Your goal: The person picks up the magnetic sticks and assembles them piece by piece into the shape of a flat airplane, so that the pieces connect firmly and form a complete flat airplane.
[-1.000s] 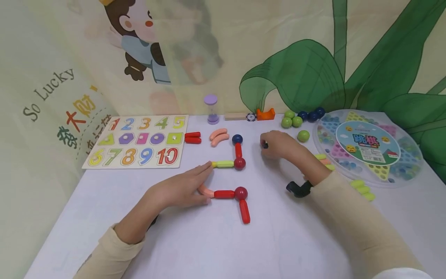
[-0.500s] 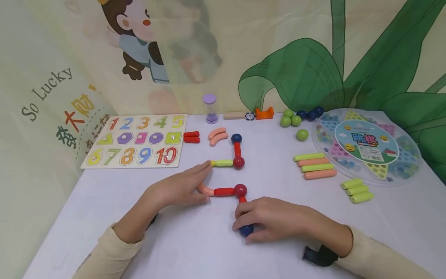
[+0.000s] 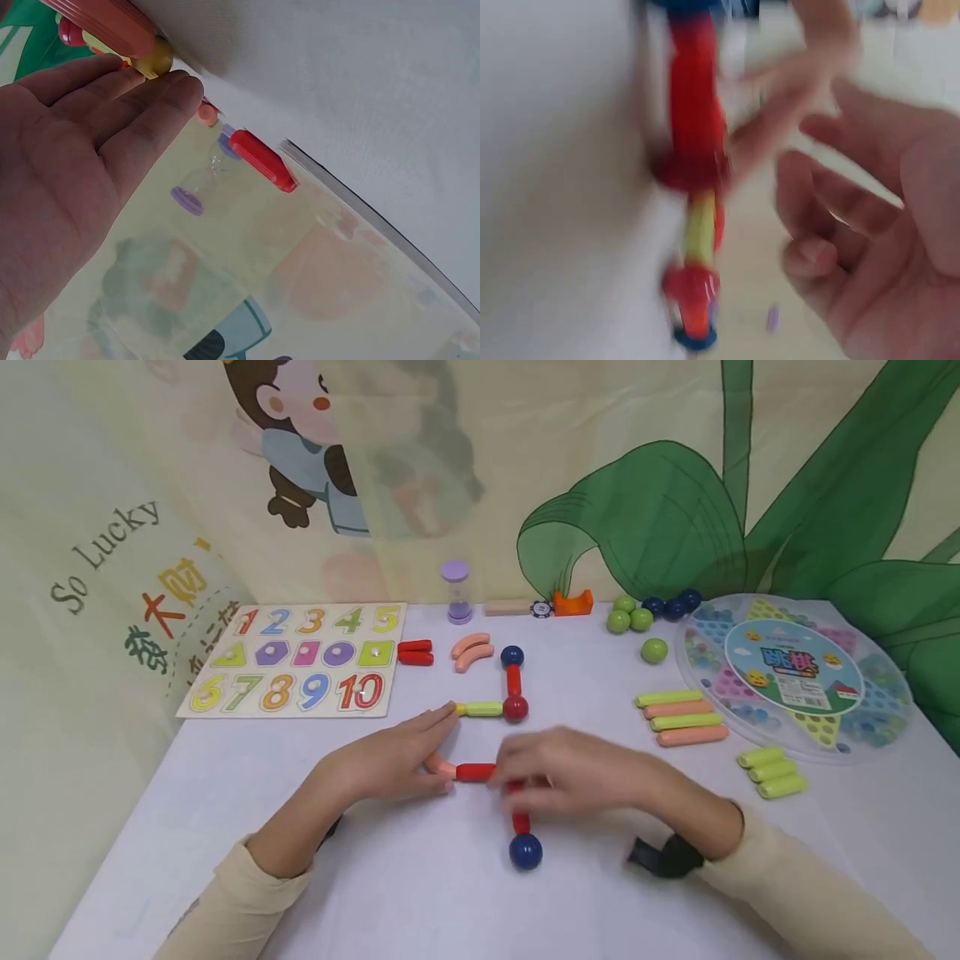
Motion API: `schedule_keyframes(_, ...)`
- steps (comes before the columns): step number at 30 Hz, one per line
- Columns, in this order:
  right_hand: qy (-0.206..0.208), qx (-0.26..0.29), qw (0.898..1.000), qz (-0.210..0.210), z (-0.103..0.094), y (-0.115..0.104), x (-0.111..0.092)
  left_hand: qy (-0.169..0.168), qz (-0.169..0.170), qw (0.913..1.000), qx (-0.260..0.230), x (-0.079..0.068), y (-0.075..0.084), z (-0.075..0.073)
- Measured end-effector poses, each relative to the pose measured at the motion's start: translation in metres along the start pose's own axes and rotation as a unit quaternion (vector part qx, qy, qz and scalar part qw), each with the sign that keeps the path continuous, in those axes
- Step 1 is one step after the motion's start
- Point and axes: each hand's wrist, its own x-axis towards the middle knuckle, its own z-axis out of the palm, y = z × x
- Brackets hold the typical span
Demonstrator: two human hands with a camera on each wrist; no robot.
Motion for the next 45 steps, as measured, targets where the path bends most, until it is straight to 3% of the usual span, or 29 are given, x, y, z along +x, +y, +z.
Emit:
schedule_keyframes(3,0.086,-0.08,0.992,0.052,-0.028,0.026,0.037,-0.001,-0.003,1.0,-0.002,0.0,-0.002,0.0)
schedule_keyframes(6,0.118,-0.164,0.972,0.117,-0.043,0.054,0.077,-0.006,-0.006,0.9999,-0.008,-0.001,-0.003,0.001)
schedule_keyframes(9,0.083,-0.239,0.95,0.184,-0.046,0.071,0.11,-0.006,-0.005,0.9999,-0.012,-0.001,-0.003,0.001)
schedule_keyframes(12,0.029,-0.287,0.933,0.217,-0.043,0.077,0.133,-0.004,-0.003,0.9999,-0.01,-0.002,-0.003,0.001)
schedule_keyframes(15,0.0,-0.304,0.931,0.203,-0.04,0.075,0.143,-0.001,0.002,1.0,-0.008,-0.002,-0.002,0.001)
schedule_keyframes(18,0.017,-0.282,0.942,0.181,-0.041,0.072,0.142,0.001,0.004,1.0,-0.008,-0.001,-0.002,0.0)
schedule_keyframes(22,0.092,-0.217,0.953,0.189,-0.057,0.076,0.122,0.001,0.003,1.0,-0.004,-0.001,-0.001,-0.001)
schedule_keyframes(26,0.13,-0.186,0.946,0.232,-0.081,0.098,0.087,-0.001,0.001,1.0,0.004,0.0,-0.001,-0.001)
schedule_keyframes(30,0.111,-0.191,0.932,0.289,-0.092,0.127,0.056,0.0,0.003,0.9999,0.011,0.001,-0.001,0.0)
schedule_keyframes(33,0.091,-0.193,0.926,0.312,-0.091,0.138,0.044,0.001,0.005,0.9998,0.018,0.002,-0.001,0.0)
schedule_keyframes(41,0.062,-0.193,0.941,0.27,-0.078,0.126,0.06,0.001,-0.002,0.9998,0.021,0.001,-0.001,0.001)
schedule_keyframes(45,0.047,-0.166,0.944,0.28,-0.081,0.118,0.069,0.002,-0.002,0.9998,0.017,0.002,0.0,0.001)
